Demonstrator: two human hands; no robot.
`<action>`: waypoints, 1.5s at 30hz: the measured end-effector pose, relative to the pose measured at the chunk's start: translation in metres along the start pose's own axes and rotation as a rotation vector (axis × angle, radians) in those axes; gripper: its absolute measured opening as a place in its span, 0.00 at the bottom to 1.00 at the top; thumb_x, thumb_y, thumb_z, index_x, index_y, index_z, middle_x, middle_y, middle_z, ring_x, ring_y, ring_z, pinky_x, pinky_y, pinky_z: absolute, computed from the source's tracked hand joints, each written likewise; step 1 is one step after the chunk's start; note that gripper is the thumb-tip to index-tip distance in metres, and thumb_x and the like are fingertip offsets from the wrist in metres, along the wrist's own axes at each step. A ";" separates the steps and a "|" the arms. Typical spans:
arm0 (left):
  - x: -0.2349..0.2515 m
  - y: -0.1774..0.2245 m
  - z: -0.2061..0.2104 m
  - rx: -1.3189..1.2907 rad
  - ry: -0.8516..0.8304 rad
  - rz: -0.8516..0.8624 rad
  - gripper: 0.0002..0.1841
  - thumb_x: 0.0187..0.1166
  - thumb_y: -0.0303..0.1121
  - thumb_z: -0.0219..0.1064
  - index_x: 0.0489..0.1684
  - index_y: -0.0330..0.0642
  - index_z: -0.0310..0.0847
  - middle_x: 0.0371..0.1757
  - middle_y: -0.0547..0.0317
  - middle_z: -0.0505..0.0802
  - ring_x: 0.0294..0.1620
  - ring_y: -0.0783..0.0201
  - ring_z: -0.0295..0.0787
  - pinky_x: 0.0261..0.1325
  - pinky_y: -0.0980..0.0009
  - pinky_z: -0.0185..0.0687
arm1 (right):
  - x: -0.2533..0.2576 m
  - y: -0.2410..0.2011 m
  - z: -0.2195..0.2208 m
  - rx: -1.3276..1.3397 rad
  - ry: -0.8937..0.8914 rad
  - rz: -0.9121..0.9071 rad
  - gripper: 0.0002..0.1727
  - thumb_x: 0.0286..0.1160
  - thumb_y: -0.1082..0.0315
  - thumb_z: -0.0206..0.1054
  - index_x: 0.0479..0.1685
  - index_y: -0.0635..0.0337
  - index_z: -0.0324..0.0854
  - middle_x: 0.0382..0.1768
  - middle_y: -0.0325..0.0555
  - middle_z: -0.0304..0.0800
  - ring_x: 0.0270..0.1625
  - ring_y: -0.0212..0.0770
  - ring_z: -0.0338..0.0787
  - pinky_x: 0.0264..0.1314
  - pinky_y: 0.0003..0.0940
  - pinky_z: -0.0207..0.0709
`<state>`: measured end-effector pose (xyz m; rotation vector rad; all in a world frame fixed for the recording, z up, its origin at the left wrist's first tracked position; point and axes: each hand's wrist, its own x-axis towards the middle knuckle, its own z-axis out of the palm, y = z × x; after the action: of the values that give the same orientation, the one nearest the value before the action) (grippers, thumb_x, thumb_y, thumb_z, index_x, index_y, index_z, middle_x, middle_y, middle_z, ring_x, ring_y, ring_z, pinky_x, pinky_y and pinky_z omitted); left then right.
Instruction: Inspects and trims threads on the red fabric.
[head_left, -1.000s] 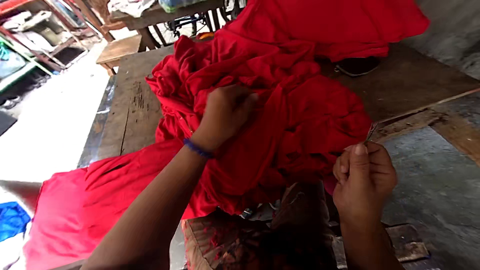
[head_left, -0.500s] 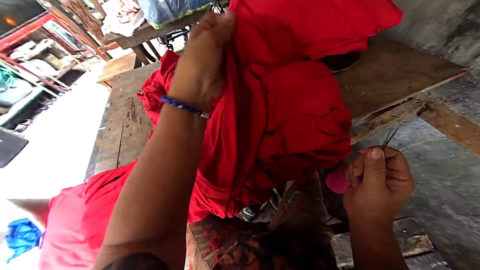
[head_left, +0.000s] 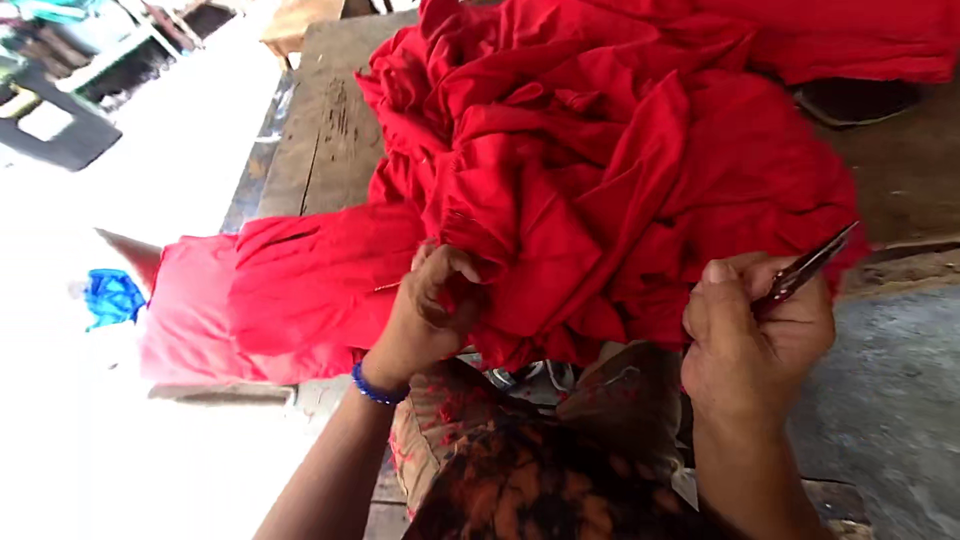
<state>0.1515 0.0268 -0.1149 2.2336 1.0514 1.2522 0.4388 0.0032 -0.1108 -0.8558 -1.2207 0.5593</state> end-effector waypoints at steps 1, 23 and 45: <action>-0.008 0.002 0.003 -0.031 0.025 -0.008 0.09 0.63 0.25 0.72 0.38 0.42 0.81 0.48 0.58 0.91 0.61 0.64 0.84 0.75 0.59 0.74 | 0.001 -0.002 0.010 -0.006 -0.056 -0.023 0.09 0.82 0.70 0.64 0.38 0.42 0.73 0.34 0.22 0.79 0.23 0.17 0.71 0.22 0.13 0.67; -0.024 0.049 0.023 -0.709 0.512 -0.410 0.15 0.82 0.37 0.69 0.64 0.53 0.77 0.48 0.71 0.89 0.33 0.77 0.87 0.34 0.80 0.87 | 0.013 0.009 0.090 0.029 -0.364 -0.119 0.02 0.78 0.76 0.68 0.42 0.60 0.84 0.39 0.29 0.86 0.37 0.17 0.82 0.39 0.11 0.78; -0.031 0.067 0.028 -1.197 0.674 -0.513 0.13 0.92 0.36 0.55 0.45 0.48 0.88 0.42 0.59 0.96 0.43 0.69 0.95 0.49 0.69 0.92 | -0.003 -0.029 0.087 0.063 -0.318 -0.256 0.03 0.83 0.68 0.68 0.46 0.56 0.84 0.42 0.28 0.82 0.34 0.15 0.77 0.33 0.10 0.72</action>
<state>0.1942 -0.0394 -0.1054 0.6208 0.6532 1.7307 0.3527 0.0066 -0.0799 -0.5578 -1.5673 0.5346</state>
